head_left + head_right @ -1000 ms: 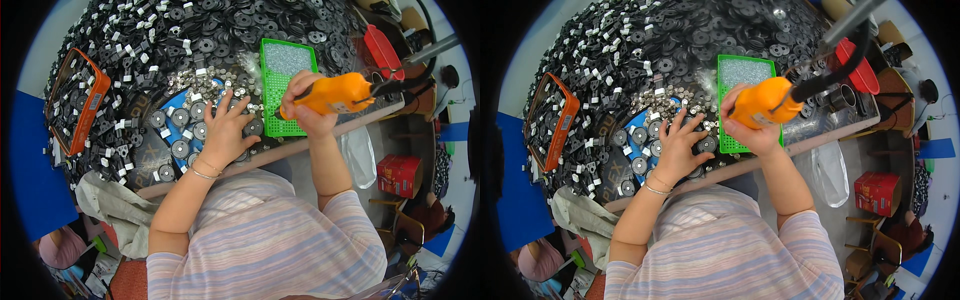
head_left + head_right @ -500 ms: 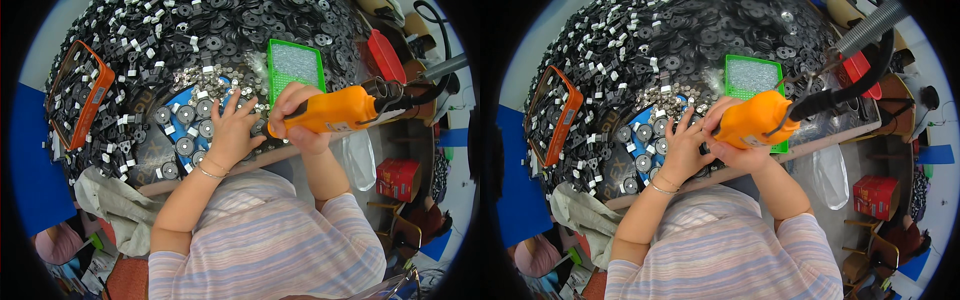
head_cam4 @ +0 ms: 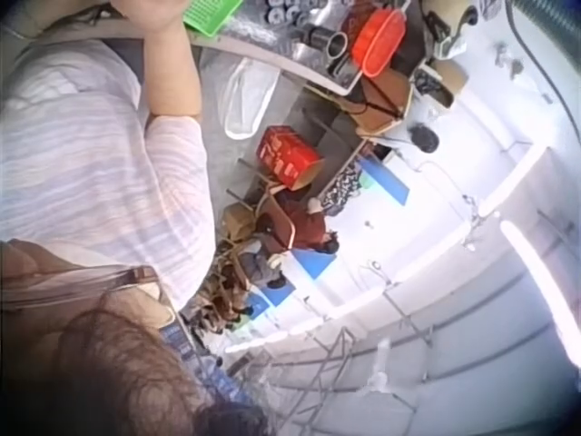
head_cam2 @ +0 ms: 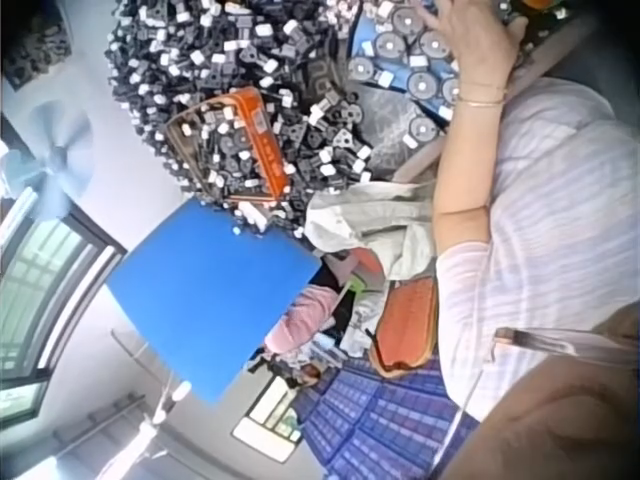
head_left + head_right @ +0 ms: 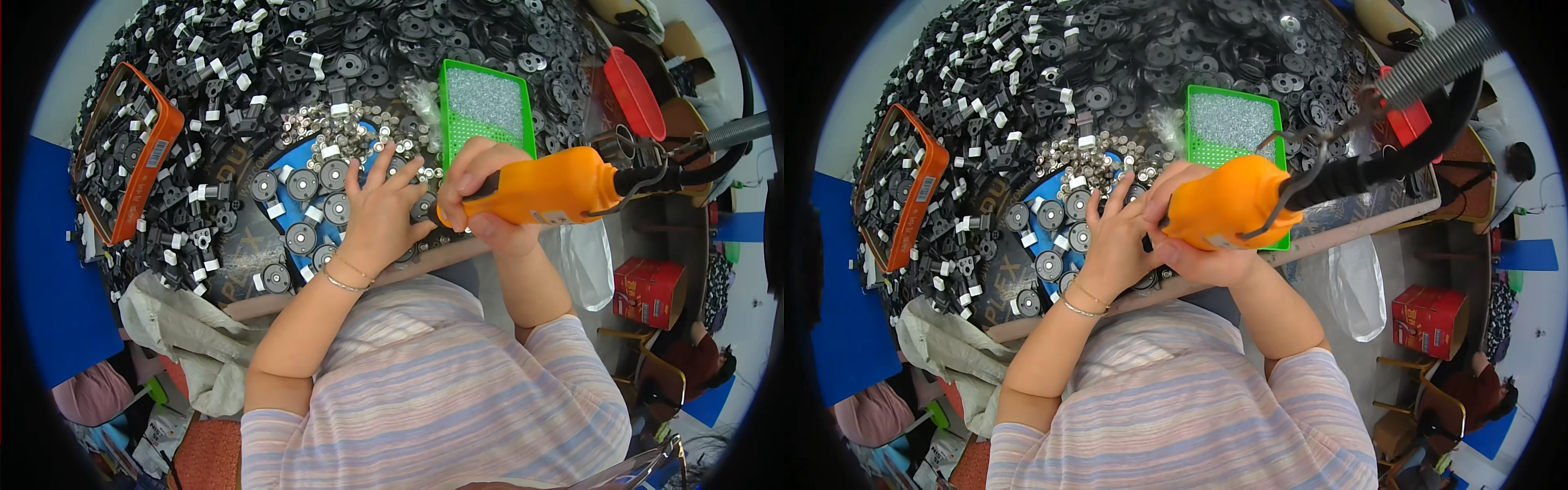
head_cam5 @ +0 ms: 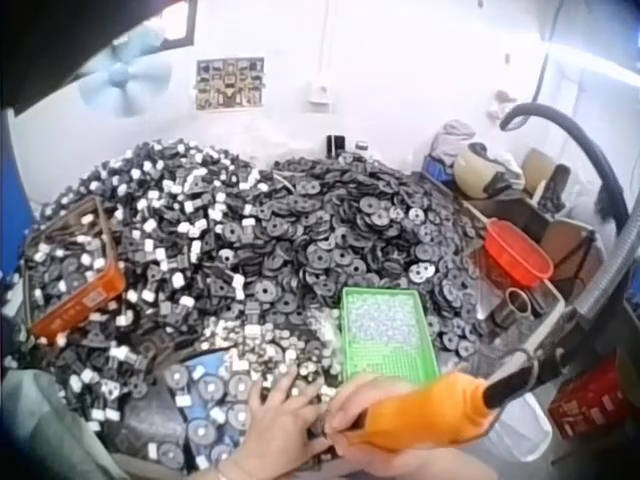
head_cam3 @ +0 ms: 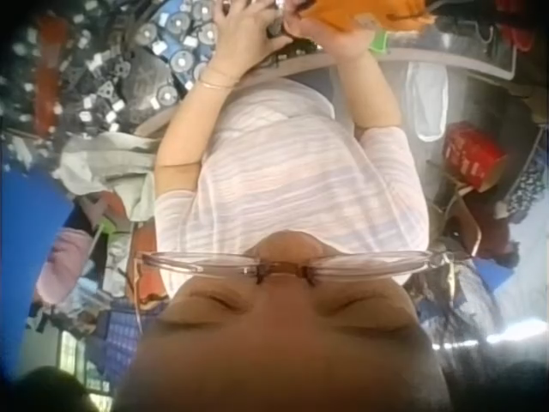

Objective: Assembling small plastic toy components using an electric screwdriver at a factory workbench.

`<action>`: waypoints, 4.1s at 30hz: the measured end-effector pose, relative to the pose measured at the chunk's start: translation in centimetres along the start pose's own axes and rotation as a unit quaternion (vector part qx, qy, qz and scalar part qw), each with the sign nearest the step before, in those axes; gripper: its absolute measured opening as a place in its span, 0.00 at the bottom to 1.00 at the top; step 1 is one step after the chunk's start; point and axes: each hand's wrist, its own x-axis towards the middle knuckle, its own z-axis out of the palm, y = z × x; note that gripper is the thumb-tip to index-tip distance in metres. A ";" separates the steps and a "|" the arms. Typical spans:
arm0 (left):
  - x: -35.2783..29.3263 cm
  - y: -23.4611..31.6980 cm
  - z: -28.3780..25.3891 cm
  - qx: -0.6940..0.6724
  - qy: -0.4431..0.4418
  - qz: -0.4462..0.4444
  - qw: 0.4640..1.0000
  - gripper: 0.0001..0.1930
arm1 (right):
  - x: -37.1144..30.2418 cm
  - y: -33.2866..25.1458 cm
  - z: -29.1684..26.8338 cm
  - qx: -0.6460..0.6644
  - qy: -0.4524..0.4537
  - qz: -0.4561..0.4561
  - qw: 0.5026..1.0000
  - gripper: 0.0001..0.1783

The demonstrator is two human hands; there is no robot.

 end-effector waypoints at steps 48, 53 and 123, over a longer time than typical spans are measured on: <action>2.1 -3.4 -2.7 -0.009 -0.036 -0.013 0.999 0.24 | 0.0 0.2 -4.8 -0.031 0.145 -0.047 0.988 0.14; 2.1 -3.8 -3.2 -0.028 -0.060 -0.018 0.998 0.23 | 0.0 0.3 -4.9 -0.048 0.146 -0.044 0.987 0.14; 2.7 -4.6 -3.5 0.004 -0.096 -0.019 0.995 0.21 | 3.8 3.8 -0.1 -0.091 -0.061 0.013 0.994 0.13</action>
